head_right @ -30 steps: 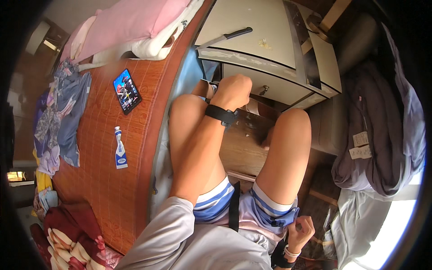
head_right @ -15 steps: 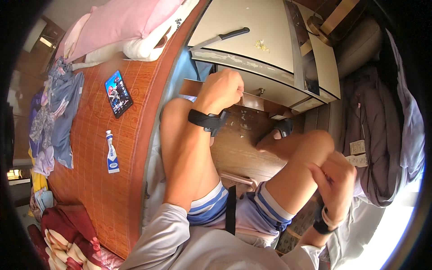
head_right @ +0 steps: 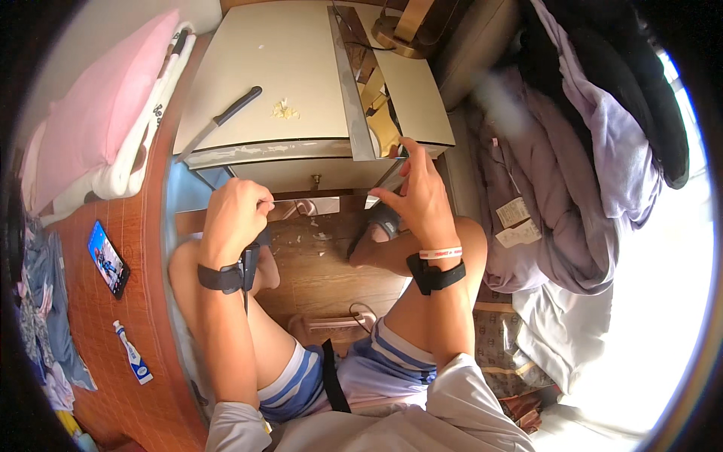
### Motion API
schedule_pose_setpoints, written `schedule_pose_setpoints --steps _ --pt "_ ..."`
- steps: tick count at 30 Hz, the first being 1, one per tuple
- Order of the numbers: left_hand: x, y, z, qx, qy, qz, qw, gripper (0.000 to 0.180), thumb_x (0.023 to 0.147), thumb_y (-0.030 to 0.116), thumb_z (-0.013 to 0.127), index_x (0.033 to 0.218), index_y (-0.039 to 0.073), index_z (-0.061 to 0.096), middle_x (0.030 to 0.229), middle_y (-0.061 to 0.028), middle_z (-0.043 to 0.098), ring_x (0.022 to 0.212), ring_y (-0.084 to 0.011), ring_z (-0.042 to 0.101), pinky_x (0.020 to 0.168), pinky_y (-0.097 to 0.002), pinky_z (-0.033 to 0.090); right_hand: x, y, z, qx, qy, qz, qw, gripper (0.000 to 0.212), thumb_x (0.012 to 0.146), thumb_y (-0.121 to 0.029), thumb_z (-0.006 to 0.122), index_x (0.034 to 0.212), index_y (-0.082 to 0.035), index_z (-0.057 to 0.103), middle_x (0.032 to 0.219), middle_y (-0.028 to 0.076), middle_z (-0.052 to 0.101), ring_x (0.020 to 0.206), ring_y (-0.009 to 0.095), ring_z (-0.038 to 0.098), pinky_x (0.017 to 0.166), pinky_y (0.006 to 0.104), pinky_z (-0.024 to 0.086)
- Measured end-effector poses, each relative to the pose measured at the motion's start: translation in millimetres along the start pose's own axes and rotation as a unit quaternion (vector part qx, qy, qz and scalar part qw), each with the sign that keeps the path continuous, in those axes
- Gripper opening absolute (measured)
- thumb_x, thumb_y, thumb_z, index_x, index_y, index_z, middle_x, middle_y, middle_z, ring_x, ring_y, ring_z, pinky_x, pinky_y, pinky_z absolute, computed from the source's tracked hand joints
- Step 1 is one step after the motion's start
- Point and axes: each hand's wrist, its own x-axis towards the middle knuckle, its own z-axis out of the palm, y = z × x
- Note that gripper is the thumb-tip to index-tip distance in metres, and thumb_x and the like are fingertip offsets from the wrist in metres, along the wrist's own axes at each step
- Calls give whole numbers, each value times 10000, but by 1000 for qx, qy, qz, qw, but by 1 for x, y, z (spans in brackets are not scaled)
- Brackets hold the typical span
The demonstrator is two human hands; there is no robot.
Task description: Applying an adhesive strip to the edge of a wooden drawer using a knife to trim it.
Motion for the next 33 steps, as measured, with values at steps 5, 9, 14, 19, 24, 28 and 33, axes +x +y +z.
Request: schedule_pose_setpoints --steps 5,9,14,19,24,28,33 --pt "1 -2 2 61 -37 -11 997 44 724 41 687 701 19 717 739 -249 674 728 -437 696 669 -522 560 24 9 6 -7 30 -24 999 715 726 -154 927 1350 -106 580 684 60 565 584 177 537 558 331 471" --pt "11 2 18 25 36 32 999 46 707 61 715 688 20 721 729 -241 666 720 -431 681 672 -514 551 21 16 -3 -31 51 -25 998 567 738 -107 916 1236 -95 647 625 16 431 566 109 414 527 279 380" --pt "6 0 8 30 48 19 998 63 704 53 726 678 -2 710 715 -236 663 693 -430 674 654 -500 549 32 8 9 -40 63 -49 996 499 737 -123 915 1172 -73 674 618 18 372 574 110 357 530 257 331" --pt "4 -2 8 12 42 20 999 51 727 49 710 705 4 724 742 -226 681 712 -418 682 663 -484 551 30 3 7 -50 51 -47 996 508 739 -154 915 1175 -66 670 609 11 363 570 112 342 533 253 328" --pt "3 -2 -9 -85 5 28 996 102 759 78 703 813 49 785 776 -182 712 741 -377 697 687 -464 548 7 10 -8 -10 56 9 998 404 822 -121 861 1158 -42 651 643 4 478 596 98 437 572 247 377" --pt "2 3 -22 -175 10 45 983 84 813 76 727 858 38 788 787 -172 727 730 -336 700 661 -386 539 -8 15 -28 19 94 25 995 380 847 -126 839 1158 -32 642 792 30 581 738 127 543 698 270 437" --pt "1 7 -27 -178 67 87 978 95 852 57 738 933 16 767 834 -150 746 713 -287 704 649 -353 537 -14 52 -46 -18 131 29 991 602 835 -267 860 1319 -46 579 1206 91 612 1125 224 554 953 346 440"
